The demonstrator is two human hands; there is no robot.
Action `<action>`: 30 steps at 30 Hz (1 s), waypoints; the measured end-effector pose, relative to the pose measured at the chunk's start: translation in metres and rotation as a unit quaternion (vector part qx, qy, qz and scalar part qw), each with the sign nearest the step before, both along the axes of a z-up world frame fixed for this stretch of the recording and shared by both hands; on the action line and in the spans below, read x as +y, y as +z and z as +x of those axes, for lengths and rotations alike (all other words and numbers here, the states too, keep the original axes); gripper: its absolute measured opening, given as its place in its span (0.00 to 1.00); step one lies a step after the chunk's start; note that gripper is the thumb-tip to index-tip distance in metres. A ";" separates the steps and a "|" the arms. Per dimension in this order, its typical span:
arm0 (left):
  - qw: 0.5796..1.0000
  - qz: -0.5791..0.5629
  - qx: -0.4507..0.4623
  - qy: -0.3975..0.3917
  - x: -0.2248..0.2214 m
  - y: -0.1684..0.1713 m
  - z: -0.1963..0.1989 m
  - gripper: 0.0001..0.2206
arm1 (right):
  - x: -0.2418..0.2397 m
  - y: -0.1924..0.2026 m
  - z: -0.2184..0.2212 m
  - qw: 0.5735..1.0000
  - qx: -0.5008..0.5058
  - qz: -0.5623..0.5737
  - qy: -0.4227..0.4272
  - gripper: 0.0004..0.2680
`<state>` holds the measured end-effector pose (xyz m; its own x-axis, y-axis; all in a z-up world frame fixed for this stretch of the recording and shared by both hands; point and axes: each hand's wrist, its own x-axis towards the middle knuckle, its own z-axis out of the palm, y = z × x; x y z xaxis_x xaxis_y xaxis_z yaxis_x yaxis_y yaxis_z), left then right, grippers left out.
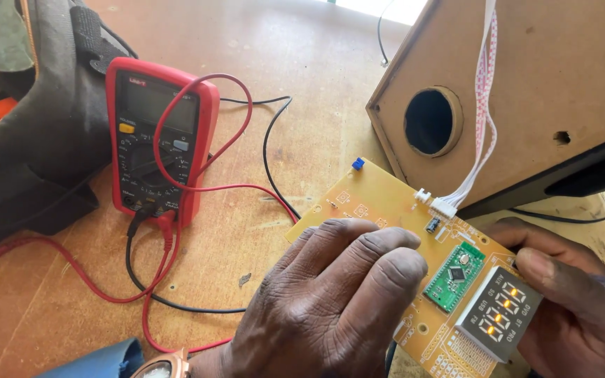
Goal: Testing and repairing a circuit board using a multimeter and a soldering iron on a workbench.
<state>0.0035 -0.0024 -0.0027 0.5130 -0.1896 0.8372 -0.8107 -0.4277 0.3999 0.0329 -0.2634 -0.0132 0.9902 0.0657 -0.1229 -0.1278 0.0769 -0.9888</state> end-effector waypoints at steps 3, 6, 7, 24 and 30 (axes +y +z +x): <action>1.000 -0.001 0.007 0.006 -0.001 0.000 -0.002 0.11 | -0.003 -0.001 0.000 1.000 -0.018 0.004 0.017 0.16; 1.000 -0.001 0.002 -0.001 -0.001 -0.002 0.000 0.12 | -0.006 -0.001 0.001 0.999 -0.026 0.008 0.037 0.16; 1.000 0.002 -0.004 -0.004 -0.001 -0.003 0.001 0.12 | -0.007 -0.002 0.002 0.999 -0.030 0.009 0.044 0.16; 1.000 0.002 -0.003 -0.004 0.004 0.000 -0.001 0.10 | -0.022 -0.027 0.014 0.990 -0.122 -0.061 0.037 0.20; 0.998 -0.060 0.023 -0.025 0.016 0.013 -0.005 0.10 | -0.020 -0.046 0.022 0.956 -0.121 -0.266 0.028 0.15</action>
